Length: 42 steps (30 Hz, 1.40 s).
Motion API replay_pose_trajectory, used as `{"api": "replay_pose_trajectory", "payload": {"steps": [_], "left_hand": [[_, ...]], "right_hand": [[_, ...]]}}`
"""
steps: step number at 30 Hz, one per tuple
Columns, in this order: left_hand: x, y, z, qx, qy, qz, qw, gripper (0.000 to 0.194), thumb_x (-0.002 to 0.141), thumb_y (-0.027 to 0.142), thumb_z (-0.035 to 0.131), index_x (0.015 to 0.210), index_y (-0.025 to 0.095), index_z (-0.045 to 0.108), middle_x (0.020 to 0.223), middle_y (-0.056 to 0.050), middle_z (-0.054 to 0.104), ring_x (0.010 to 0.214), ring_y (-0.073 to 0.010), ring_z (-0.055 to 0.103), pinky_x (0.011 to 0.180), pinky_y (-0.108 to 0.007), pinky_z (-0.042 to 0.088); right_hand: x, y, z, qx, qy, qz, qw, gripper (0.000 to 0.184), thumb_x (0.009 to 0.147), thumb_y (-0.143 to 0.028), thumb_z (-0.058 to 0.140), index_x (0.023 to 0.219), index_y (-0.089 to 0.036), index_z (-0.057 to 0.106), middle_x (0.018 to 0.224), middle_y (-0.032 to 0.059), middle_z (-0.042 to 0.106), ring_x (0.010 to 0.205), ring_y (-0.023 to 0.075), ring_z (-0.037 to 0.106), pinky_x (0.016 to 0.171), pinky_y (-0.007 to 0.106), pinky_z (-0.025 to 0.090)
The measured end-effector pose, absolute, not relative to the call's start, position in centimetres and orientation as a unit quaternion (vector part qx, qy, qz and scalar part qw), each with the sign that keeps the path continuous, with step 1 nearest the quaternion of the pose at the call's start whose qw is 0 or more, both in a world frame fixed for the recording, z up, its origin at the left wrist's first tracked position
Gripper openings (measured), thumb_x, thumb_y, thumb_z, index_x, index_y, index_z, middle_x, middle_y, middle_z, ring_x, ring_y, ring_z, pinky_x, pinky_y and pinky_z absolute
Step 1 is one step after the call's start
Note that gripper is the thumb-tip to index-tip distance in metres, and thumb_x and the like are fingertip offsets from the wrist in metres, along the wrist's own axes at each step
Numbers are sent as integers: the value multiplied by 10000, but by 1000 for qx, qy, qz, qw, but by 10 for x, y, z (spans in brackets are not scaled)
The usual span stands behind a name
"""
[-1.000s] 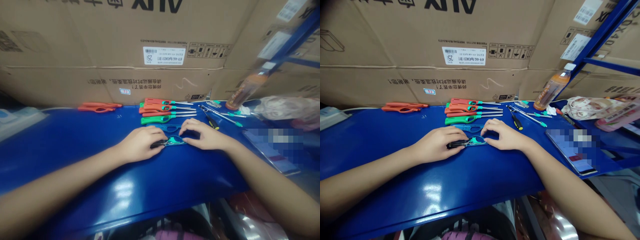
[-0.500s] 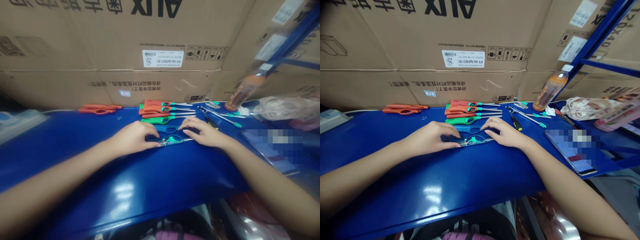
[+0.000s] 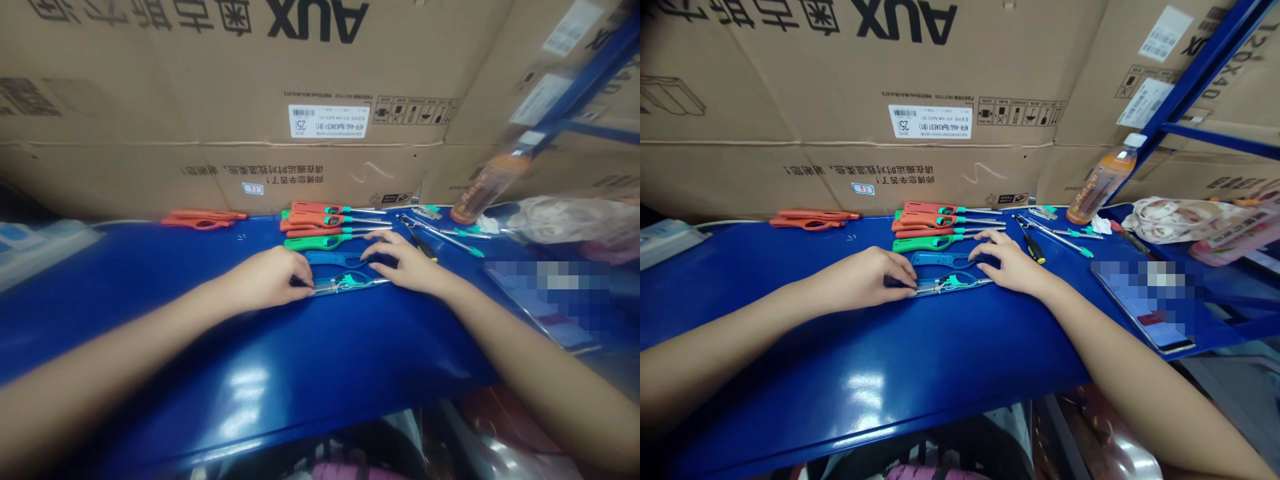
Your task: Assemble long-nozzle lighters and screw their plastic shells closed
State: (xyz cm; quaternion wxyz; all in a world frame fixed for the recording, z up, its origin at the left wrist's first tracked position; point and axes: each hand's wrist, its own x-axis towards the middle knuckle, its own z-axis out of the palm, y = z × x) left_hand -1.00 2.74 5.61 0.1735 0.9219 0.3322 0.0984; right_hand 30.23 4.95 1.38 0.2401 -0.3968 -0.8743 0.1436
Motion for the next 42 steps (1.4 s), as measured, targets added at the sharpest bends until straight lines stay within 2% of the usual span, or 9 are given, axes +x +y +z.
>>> {"api": "replay_pose_trajectory", "payload": {"steps": [5,8,11,15,19,23,28,35,42], "left_hand": [[-8,26,55,928,304,127,177,153,887,260,678,951,204,806,987,-57,781,876,-197,738,843,-307,570],[-9,28,60,917,323,172,160,236,893,336,691,1061,197,780,1058,-62,778,959,-218,735,901,-330,575],[-9,29,60,904,338,241,106,342,927,362,655,1216,192,717,1203,-76,737,1094,-232,698,1006,-373,549],[-5,26,52,909,327,259,15,484,933,336,654,1389,183,596,1425,-125,598,1315,-284,564,1118,-468,466],[-2,22,48,915,328,228,61,400,947,289,637,1331,178,640,1320,-113,673,1183,-249,659,1038,-410,533],[-3,22,54,909,338,202,134,360,892,292,702,1239,196,698,1166,-76,749,1026,-232,722,943,-357,565],[-3,22,57,905,350,159,180,331,835,299,749,1157,226,734,1099,-39,774,946,-220,730,853,-317,557],[0,19,55,903,382,105,169,364,797,322,788,1145,232,731,1091,-36,762,943,-232,711,810,-323,541],[-2,19,52,903,383,111,161,307,832,356,740,1111,227,745,1044,-47,749,870,-209,698,733,-300,538]], "right_hand": [[303,51,18,-387,-871,172,250,70,880,-284,656,900,-219,671,1144,90,619,1123,255,602,1036,511,468],[301,50,22,-402,-860,180,258,105,882,-312,639,868,-208,632,963,70,656,924,228,630,897,448,528],[297,48,24,-442,-804,236,320,192,886,-395,634,880,-204,614,862,50,667,795,201,636,804,415,554],[291,46,25,-455,-692,416,377,333,802,-506,723,888,-203,615,853,42,692,784,186,675,793,404,601],[286,41,29,-441,-663,484,362,370,794,-483,746,1011,-198,655,884,43,697,797,176,686,784,380,607],[284,33,31,-418,-753,403,310,401,892,-488,643,1177,-208,673,937,44,694,821,178,658,749,353,574],[284,28,32,-362,-868,243,239,392,878,-433,701,1207,-221,688,1020,59,686,917,204,629,854,372,525],[283,31,30,-314,-894,230,220,331,903,-366,686,1204,-230,661,1136,83,597,1061,216,602,969,401,504],[284,30,27,-318,-903,206,204,324,895,-366,696,1193,-243,662,1159,89,597,1100,239,592,997,450,497]]}}
